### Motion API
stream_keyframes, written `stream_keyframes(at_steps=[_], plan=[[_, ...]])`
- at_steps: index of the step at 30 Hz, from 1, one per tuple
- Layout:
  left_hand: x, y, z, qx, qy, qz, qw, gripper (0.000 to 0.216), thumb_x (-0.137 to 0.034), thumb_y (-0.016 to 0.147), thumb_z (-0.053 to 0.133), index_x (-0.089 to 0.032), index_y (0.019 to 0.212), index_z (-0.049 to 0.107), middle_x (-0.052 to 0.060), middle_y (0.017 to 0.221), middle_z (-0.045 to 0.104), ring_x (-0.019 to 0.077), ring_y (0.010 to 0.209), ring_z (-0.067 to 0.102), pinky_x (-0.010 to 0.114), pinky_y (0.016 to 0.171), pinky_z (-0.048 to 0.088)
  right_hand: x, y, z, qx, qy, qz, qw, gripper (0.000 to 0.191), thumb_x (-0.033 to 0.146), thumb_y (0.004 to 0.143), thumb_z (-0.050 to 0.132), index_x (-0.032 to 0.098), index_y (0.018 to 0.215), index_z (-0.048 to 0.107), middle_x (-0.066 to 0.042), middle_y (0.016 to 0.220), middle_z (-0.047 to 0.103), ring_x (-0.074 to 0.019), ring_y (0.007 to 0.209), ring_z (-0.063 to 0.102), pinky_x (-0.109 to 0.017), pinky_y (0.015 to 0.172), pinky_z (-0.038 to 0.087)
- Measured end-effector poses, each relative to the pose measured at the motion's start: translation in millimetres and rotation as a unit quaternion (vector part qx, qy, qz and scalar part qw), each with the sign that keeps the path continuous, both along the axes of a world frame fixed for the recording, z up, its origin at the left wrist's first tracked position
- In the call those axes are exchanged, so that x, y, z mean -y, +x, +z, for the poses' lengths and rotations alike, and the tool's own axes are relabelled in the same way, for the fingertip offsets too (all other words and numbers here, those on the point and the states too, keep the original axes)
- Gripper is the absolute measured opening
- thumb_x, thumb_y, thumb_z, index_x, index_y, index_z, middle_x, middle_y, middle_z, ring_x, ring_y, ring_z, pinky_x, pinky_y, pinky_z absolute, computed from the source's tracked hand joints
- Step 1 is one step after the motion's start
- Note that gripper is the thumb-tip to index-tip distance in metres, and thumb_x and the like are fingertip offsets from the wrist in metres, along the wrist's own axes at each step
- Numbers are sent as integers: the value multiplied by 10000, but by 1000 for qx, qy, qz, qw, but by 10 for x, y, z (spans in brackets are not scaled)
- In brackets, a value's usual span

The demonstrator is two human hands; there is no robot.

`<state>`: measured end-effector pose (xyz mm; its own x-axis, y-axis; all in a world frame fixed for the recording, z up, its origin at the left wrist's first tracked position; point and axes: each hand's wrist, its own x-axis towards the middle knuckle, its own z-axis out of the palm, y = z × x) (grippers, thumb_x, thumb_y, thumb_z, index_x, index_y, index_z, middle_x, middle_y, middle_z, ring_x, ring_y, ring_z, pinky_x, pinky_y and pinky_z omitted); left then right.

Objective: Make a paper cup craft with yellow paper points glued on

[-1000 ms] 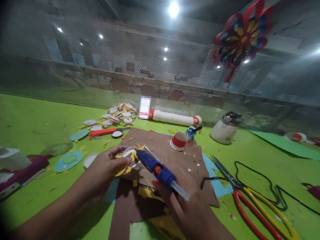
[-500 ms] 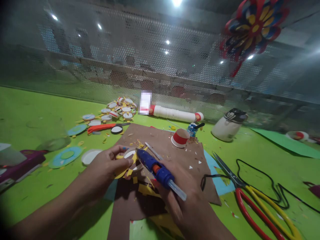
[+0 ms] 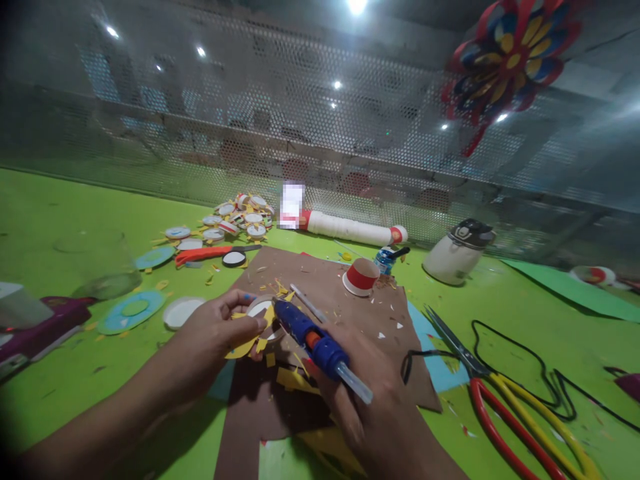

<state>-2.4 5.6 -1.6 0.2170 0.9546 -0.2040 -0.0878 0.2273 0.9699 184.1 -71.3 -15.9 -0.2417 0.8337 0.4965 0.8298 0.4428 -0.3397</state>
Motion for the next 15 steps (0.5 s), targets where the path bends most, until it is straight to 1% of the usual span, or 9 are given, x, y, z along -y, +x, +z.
stream_keyframes(at_steps=[3, 5, 8, 10, 12, 15], plan=[[25, -5, 6, 0, 8, -8, 1000, 159, -122, 635, 613, -166, 760, 524, -6, 616, 600, 131, 518, 574, 236, 531, 434, 5, 7, -10, 4, 0, -9, 1000, 232, 213, 903, 441, 217, 1048, 622, -80, 895, 705, -214, 718, 662, -332, 660, 540], [34, -7, 6, 5, 6, -12, 1000, 155, -119, 643, 601, -161, 771, 523, -5, 619, 594, 128, 514, 569, 237, 529, 433, 4, 7, -9, 4, 4, -12, 1000, 219, 221, 904, 443, 212, 1017, 630, -80, 877, 704, -221, 741, 662, -329, 659, 538], [31, -5, 1, 5, 3, -17, 1000, 163, -113, 647, 594, -158, 783, 517, 4, 630, 595, 132, 519, 571, 240, 525, 431, 6, 3, 3, 5, 13, -15, 1000, 209, 235, 909, 443, 210, 999, 630, -80, 853, 702, -232, 775, 661, -334, 684, 537], [23, -3, -4, 2, 2, -19, 1000, 171, -108, 647, 589, -161, 788, 507, 2, 621, 590, 134, 518, 572, 241, 521, 430, 13, 1, 7, 9, 24, -15, 1000, 200, 239, 910, 447, 210, 990, 629, -79, 844, 700, -229, 750, 658, -339, 691, 534], [18, -3, -9, 3, -1, -22, 1000, 182, -101, 648, 575, -167, 796, 492, 0, 619, 586, 135, 513, 571, 244, 516, 431, 17, 2, 3, 12, 34, -12, 999, 189, 234, 909, 454, 211, 982, 627, -76, 844, 699, -220, 701, 650, -335, 664, 527], [18, -7, -18, 5, -2, -27, 1000, 187, -93, 648, 560, -169, 798, 477, 1, 628, 588, 129, 498, 560, 247, 508, 431, 10, 5, -13, 4, 26, 1, 1000, 179, 203, 903, 463, 215, 996, 616, -71, 873, 696, -196, 654, 634, -320, 636, 516]])
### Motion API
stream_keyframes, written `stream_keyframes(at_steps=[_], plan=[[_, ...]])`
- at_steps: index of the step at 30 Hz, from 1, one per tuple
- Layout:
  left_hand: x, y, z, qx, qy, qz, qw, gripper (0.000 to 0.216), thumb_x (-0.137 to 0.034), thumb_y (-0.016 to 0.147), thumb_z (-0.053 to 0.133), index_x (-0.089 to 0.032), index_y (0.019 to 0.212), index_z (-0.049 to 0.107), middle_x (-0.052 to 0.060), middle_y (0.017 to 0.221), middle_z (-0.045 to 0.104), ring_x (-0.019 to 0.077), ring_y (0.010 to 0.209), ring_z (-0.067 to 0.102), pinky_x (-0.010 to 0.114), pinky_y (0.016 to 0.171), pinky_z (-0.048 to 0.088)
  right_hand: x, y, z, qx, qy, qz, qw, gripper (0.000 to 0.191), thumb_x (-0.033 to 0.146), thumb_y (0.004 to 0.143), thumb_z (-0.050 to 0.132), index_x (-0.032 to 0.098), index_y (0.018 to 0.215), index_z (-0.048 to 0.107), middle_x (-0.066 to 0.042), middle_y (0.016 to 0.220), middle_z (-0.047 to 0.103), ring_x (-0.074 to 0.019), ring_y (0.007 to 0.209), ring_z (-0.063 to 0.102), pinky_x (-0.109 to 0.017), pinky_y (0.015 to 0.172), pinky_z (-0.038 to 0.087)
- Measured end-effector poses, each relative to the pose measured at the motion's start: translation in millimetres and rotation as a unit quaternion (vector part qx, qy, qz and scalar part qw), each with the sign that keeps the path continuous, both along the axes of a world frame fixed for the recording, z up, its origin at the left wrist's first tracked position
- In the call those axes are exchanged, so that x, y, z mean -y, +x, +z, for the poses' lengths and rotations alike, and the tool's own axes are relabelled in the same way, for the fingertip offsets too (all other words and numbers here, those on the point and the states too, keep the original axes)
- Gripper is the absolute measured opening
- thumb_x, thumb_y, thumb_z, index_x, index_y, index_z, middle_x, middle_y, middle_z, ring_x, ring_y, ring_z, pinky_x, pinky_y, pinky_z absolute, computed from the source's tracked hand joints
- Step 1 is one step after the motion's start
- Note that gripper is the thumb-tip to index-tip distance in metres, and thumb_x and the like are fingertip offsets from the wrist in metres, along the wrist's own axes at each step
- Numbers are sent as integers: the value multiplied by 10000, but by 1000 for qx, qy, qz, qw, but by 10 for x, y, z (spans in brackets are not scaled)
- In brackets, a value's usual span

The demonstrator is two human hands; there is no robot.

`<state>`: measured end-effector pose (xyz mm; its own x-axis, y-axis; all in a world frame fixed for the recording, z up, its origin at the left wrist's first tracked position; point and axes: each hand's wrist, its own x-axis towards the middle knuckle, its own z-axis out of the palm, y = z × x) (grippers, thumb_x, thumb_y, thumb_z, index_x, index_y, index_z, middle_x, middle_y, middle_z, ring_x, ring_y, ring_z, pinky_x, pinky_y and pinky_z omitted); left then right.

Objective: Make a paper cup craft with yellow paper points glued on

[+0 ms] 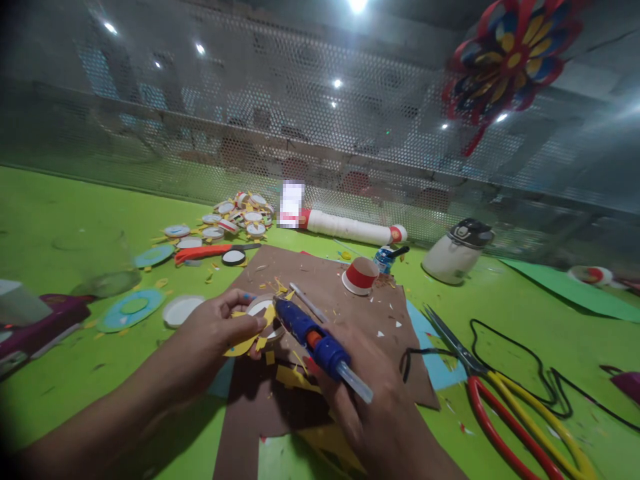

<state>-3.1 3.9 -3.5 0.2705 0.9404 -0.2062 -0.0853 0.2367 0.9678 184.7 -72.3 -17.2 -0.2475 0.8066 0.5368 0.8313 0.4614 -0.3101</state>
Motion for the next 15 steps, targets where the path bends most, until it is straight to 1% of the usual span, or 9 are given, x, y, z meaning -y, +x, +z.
stream_keyframes(at_steps=[2, 4, 6, 8, 11, 13, 15], plan=[[-1, -3, -6, 4, -1, 2, 1000, 187, -91, 643, 560, -169, 790, 474, 5, 630, 593, 125, 490, 554, 245, 500, 427, -10, 4, -12, -9, -7, 16, 1000, 201, 169, 900, 461, 215, 1040, 598, -71, 922, 691, -186, 707, 642, -306, 675, 518], [-4, -3, -13, 10, -8, 4, 1000, 193, -87, 635, 564, -169, 785, 476, 7, 624, 594, 129, 489, 554, 245, 493, 425, -16, 8, -20, -19, -16, 26, 999, 241, 148, 895, 464, 208, 1104, 567, -79, 967, 681, -191, 809, 645, -300, 729, 517], [-7, -2, -20, 17, -13, 3, 1000, 198, -79, 627, 566, -167, 785, 483, 10, 612, 592, 133, 489, 553, 246, 489, 428, -16, 11, -21, -23, -28, 23, 999, 255, 153, 890, 473, 200, 1128, 551, -86, 962, 678, -206, 867, 638, -311, 752, 514], [-7, -1, -24, 20, -12, -1, 1000, 192, -78, 631, 559, -163, 789, 490, 19, 620, 599, 135, 499, 555, 249, 490, 432, -9, 13, -15, -19, -28, 14, 999, 212, 164, 890, 477, 202, 1075, 572, -77, 888, 681, -220, 843, 641, -331, 739, 513], [3, -3, -25, 14, -1, -6, 1000, 172, -84, 641, 554, -159, 783, 494, 18, 625, 597, 132, 516, 558, 244, 503, 433, 6, 14, 1, -5, -6, 10, 1000, 155, 165, 892, 475, 212, 979, 594, -56, 778, 671, -232, 804, 644, -345, 710, 503], [10, -6, -25, 9, 4, -7, 1000, 168, -86, 640, 554, -162, 776, 488, 3, 603, 580, 127, 514, 553, 239, 509, 428, 13, 15, 8, 2, -1, 12, 1000, 160, 154, 893, 474, 216, 986, 590, -56, 787, 674, -232, 792, 642, -349, 701, 493], [15, -6, -28, 6, 3, -7, 1000, 169, -91, 641, 551, -164, 779, 486, -1, 596, 576, 127, 505, 550, 240, 507, 424, 15, 16, 6, 5, -4, 14, 1000, 187, 138, 895, 470, 222, 1021, 580, -62, 845, 684, -219, 761, 638, -343, 682, 487]])
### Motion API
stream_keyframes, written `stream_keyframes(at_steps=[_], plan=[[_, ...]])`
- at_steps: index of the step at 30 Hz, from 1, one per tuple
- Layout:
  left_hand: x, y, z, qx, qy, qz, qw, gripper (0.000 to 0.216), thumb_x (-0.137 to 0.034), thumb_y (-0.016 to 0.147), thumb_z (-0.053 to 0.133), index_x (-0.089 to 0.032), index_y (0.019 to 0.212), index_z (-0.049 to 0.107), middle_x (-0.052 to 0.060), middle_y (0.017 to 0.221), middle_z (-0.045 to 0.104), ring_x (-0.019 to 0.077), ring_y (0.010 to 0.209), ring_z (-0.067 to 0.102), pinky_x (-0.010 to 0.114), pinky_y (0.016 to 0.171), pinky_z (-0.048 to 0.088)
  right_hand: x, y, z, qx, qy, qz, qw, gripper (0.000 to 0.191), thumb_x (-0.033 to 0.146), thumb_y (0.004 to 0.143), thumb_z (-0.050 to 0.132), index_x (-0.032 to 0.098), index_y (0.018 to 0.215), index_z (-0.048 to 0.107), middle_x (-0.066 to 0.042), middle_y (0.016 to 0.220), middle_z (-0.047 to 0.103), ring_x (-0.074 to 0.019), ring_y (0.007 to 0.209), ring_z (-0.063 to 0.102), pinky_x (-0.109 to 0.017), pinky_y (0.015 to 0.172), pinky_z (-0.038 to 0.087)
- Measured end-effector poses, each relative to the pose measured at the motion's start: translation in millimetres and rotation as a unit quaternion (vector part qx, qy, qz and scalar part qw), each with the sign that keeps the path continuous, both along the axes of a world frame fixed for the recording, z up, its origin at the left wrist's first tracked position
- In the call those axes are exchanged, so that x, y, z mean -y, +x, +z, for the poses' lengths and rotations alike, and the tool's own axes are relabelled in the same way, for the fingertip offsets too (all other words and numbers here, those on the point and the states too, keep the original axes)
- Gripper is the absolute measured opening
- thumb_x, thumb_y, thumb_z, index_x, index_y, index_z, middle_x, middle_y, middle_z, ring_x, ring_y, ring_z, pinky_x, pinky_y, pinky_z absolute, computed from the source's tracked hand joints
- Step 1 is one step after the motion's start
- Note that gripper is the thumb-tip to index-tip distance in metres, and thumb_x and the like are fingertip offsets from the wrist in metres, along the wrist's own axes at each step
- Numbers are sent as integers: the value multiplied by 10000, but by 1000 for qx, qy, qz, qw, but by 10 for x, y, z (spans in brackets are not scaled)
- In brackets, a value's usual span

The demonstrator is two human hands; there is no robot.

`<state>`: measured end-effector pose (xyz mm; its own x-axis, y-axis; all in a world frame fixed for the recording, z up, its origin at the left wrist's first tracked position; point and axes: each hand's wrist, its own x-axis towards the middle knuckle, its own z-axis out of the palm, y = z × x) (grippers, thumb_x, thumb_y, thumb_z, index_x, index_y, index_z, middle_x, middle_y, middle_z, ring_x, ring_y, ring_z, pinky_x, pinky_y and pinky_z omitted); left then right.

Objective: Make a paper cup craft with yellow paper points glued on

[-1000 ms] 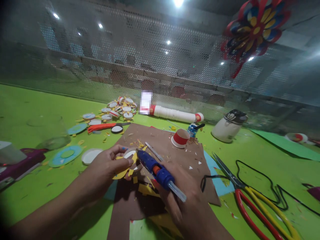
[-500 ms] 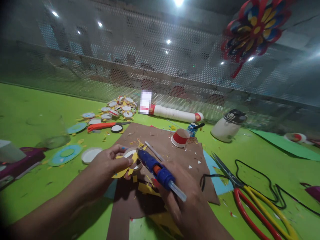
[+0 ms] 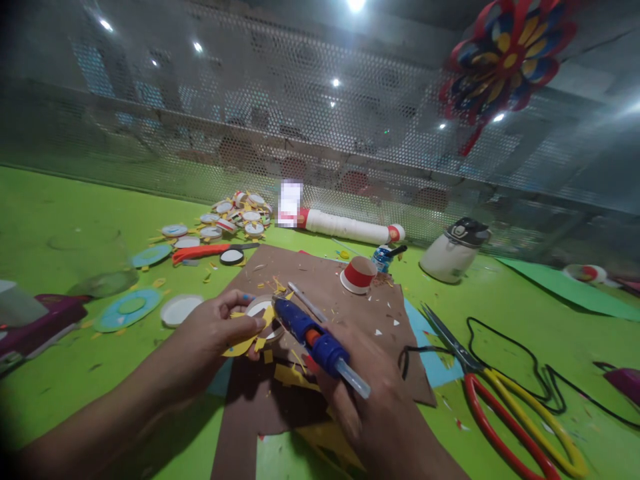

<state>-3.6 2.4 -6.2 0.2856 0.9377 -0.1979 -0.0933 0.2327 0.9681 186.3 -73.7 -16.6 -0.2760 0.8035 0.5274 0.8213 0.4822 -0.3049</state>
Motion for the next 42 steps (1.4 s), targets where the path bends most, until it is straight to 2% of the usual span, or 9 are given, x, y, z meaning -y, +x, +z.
stream_keyframes(at_steps=[6, 9, 17, 21, 24, 34, 42], plan=[[2, 15, 2, 1, -1, 3, 1000, 170, -89, 646, 546, -158, 795, 502, 12, 625, 596, 128, 511, 551, 244, 515, 425, -16, -2, -5, -1, -6, 6, 1000, 239, 132, 880, 479, 228, 1086, 554, -69, 972, 674, -209, 859, 639, -339, 772, 503], [-10, 24, 5, 2, 2, 3, 1000, 171, -84, 644, 545, -158, 792, 501, 7, 622, 583, 123, 502, 543, 242, 505, 424, -16, -5, 6, -7, -15, 8, 1000, 274, 146, 891, 463, 214, 1152, 508, -78, 1010, 658, -194, 917, 626, -297, 757, 518], [-12, 23, 13, 1, -12, 5, 1000, 172, -93, 638, 569, -159, 785, 507, 3, 616, 581, 130, 509, 547, 249, 519, 431, -10, 3, -3, -8, 1, 10, 1000, 307, 144, 881, 493, 223, 1177, 494, -62, 1034, 645, -174, 961, 617, -263, 803, 515], [-3, 8, 20, 10, -8, 1, 1000, 134, -122, 638, 600, -157, 745, 526, 18, 613, 603, 123, 502, 538, 238, 521, 420, -4, 13, -18, 13, 13, 7, 1000, 324, 147, 871, 509, 208, 1188, 481, -85, 1087, 640, -200, 1008, 613, -285, 822, 516], [-16, 0, -2, 23, -8, -7, 1000, 120, -135, 635, 603, -169, 718, 525, 12, 617, 595, 132, 508, 539, 251, 520, 425, -7, 15, -29, 12, 22, 1, 1000, 308, 153, 875, 507, 222, 1174, 477, -79, 1041, 661, -207, 946, 641, -279, 751, 535], [-34, 1, -58, 45, -6, -25, 999, 147, -153, 647, 600, -159, 777, 531, 30, 678, 632, 138, 543, 560, 255, 530, 414, -15, 49, -50, 32, 91, -5, 995, 334, 233, 860, 515, 198, 1191, 544, -87, 1009, 703, -251, 908, 678, -313, 707, 573], [-58, 4, -115, 39, -4, -34, 999, 128, -172, 645, 604, -165, 743, 522, 13, 639, 621, 122, 506, 541, 252, 544, 407, -21, 180, -146, 92, 115, -5, 989, 410, 186, 813, 565, 171, 1222, 534, -113, 1095, 695, -280, 1004, 661, -361, 821, 565]])
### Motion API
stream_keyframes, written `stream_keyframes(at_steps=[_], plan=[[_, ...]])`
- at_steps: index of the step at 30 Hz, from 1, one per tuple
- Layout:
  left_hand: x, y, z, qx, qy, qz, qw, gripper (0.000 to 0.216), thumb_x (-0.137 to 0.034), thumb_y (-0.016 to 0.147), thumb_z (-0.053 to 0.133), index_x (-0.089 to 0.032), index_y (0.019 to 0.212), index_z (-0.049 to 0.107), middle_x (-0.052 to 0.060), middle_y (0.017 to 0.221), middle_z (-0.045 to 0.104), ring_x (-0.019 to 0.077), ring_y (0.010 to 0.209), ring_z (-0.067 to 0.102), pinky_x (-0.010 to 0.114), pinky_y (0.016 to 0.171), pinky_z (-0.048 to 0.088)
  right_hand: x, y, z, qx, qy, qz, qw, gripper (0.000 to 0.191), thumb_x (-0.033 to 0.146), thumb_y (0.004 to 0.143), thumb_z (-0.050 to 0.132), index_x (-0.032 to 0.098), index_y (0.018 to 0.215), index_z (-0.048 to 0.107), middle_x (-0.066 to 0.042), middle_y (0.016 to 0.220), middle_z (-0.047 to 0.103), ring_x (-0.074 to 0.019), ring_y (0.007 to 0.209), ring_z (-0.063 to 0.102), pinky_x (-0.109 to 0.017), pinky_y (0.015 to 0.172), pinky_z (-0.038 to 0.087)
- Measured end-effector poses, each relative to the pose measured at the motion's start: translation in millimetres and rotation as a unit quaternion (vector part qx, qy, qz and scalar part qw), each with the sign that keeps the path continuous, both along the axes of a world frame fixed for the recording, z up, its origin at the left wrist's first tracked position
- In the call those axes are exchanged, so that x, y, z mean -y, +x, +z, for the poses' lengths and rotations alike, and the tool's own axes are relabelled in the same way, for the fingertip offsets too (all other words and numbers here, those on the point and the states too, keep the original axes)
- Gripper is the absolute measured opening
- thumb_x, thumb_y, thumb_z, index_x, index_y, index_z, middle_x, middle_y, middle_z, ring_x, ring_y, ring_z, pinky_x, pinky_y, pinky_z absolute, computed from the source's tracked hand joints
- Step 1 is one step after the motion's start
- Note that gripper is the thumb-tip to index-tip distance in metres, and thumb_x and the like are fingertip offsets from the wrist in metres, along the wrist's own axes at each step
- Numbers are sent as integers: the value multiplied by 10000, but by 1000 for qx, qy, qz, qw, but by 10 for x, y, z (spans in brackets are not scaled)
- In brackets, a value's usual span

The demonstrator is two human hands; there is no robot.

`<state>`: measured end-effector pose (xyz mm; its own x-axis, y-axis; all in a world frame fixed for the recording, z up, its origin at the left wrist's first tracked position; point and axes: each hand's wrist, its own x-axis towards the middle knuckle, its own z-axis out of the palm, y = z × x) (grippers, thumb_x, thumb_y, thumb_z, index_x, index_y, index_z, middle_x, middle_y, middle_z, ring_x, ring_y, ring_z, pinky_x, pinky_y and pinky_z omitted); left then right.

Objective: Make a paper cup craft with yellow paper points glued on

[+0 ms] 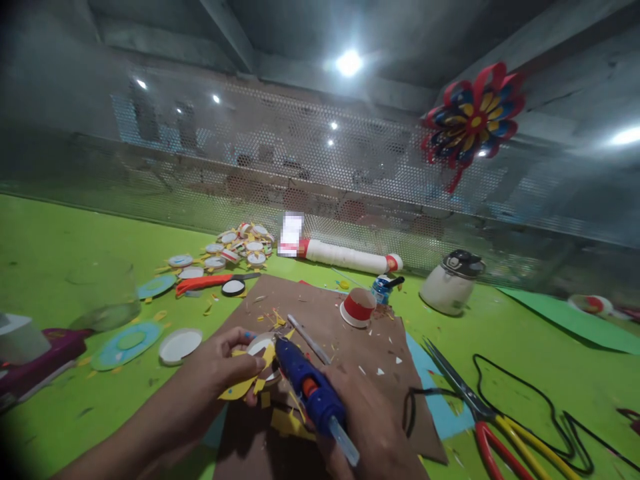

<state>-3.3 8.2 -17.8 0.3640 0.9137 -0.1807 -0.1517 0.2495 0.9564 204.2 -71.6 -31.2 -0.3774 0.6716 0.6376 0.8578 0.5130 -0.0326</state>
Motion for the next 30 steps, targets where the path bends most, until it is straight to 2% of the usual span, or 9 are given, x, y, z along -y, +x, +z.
stream_keyframes(at_steps=[5, 9, 16, 20, 25, 30], plan=[[-10, 18, -7, -3, -18, 15, 1000, 158, -184, 608, 626, -182, 710, 505, 9, 616, 600, 130, 477, 537, 249, 501, 401, 19, 29, -63, 17, -40, -25, 999, 444, 172, 799, 560, 160, 1239, 502, -123, 1151, 670, -282, 1051, 638, -382, 829, 567], [-22, 25, -9, -33, 2, 22, 999, 154, -171, 594, 618, -183, 716, 525, 11, 628, 621, 136, 471, 544, 263, 513, 410, 33, 33, -64, 42, -73, -36, 996, 446, 164, 808, 541, 155, 1249, 469, -122, 1193, 644, -271, 1102, 607, -391, 851, 559], [46, 15, 90, -34, 18, 22, 999, 126, -133, 617, 573, -180, 721, 521, -8, 625, 611, 124, 490, 536, 252, 530, 419, 38, -4, -13, 34, -61, -32, 997, 436, 196, 850, 532, 175, 1269, 416, -112, 1185, 641, -252, 1104, 598, -378, 867, 542], [76, 18, 127, -21, 14, 35, 999, 125, -145, 619, 599, -179, 711, 520, -6, 617, 591, 129, 530, 538, 237, 521, 415, 53, -52, 45, -29, -68, -6, 997, 357, 171, 868, 502, 173, 1222, 455, -113, 1120, 655, -225, 1049, 618, -323, 832, 543], [49, 22, 90, 23, -24, 20, 999, 172, -148, 595, 641, -185, 703, 512, 13, 641, 599, 136, 538, 543, 237, 479, 423, 61, -83, 79, -47, -9, -20, 999, 271, 187, 870, 499, 170, 1140, 518, -122, 1077, 668, -245, 1006, 634, -344, 816, 540], [49, 5, 84, 18, -24, 20, 999, 152, -130, 632, 624, -164, 749, 533, 31, 672, 618, 128, 542, 553, 223, 477, 421, 87, -96, 108, -71, -41, -12, 997, 279, 168, 867, 513, 164, 1147, 512, -104, 1016, 668, -205, 921, 646, -292, 772, 536]])
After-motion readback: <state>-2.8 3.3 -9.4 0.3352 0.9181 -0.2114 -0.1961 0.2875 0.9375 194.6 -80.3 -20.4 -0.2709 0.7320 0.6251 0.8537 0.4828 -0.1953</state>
